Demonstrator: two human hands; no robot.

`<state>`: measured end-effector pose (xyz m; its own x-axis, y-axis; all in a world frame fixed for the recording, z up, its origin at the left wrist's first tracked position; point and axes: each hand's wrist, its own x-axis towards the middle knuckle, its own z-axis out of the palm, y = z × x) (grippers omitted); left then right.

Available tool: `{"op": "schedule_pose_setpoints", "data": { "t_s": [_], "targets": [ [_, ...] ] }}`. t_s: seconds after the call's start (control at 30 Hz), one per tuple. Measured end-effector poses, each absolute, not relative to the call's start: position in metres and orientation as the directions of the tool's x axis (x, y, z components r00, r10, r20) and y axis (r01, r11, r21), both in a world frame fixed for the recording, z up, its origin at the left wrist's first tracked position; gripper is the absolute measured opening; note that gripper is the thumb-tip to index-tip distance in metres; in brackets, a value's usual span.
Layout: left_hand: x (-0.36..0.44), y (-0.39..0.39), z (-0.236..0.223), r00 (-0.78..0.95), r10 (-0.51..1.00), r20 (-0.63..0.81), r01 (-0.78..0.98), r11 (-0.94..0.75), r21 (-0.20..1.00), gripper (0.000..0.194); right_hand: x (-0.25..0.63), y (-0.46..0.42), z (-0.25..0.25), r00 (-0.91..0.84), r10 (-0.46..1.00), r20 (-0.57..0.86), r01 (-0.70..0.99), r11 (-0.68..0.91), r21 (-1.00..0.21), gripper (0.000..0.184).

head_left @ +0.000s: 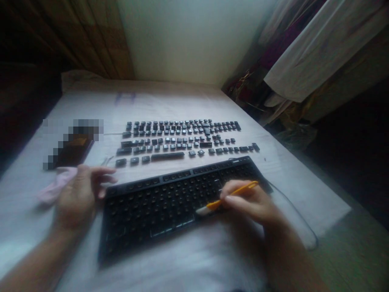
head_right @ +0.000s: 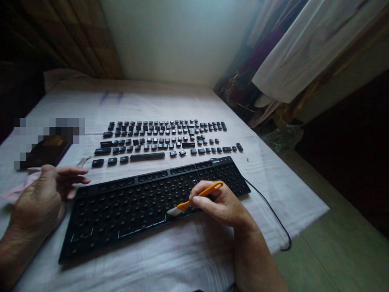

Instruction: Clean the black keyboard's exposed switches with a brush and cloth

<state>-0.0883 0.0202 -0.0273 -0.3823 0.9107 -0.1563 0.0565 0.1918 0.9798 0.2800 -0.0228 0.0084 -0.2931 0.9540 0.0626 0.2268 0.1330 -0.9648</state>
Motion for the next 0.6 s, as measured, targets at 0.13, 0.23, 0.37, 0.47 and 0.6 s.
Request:
{"op": "schedule_pose_setpoints", "data": {
  "t_s": [0.13, 0.23, 0.37, 0.47, 0.6],
  "targets": [
    [-0.088, 0.0211, -0.0265, -0.387, 0.907, -0.166, 0.057, 0.204, 0.977, 0.053, 0.2778, -0.0227, 0.0059, -0.327, 0.944, 0.052, 0.245, 0.138, -0.96, 0.006],
    [-0.0877, 0.0221, -0.0263, -0.4, 0.902, -0.16, 0.057, 0.199, 0.978, 0.052, 0.2761, -0.0234, 0.0053, -0.333, 0.941, 0.069, 0.209, 0.145, -0.967, 0.008],
    [-0.0876, 0.0228, -0.0255, -0.412, 0.898, -0.154, 0.063, 0.197, 0.978, 0.052, 0.2787, -0.0243, 0.0061, -0.273, 0.954, 0.119, 0.126, 0.158, -0.979, 0.012],
    [-0.0873, 0.0221, -0.0237, -0.415, 0.897, -0.151, 0.079, 0.2, 0.977, 0.052, 0.2821, -0.024, 0.0081, -0.24, 0.963, 0.122, 0.125, 0.156, -0.98, 0.009],
    [-0.0867, 0.0197, -0.0223, -0.416, 0.898, -0.145, 0.134, 0.218, 0.967, 0.049, 0.2807, -0.0247, 0.0103, -0.308, 0.948, 0.079, 0.222, 0.152, -0.963, 0.008]
  ]
}}
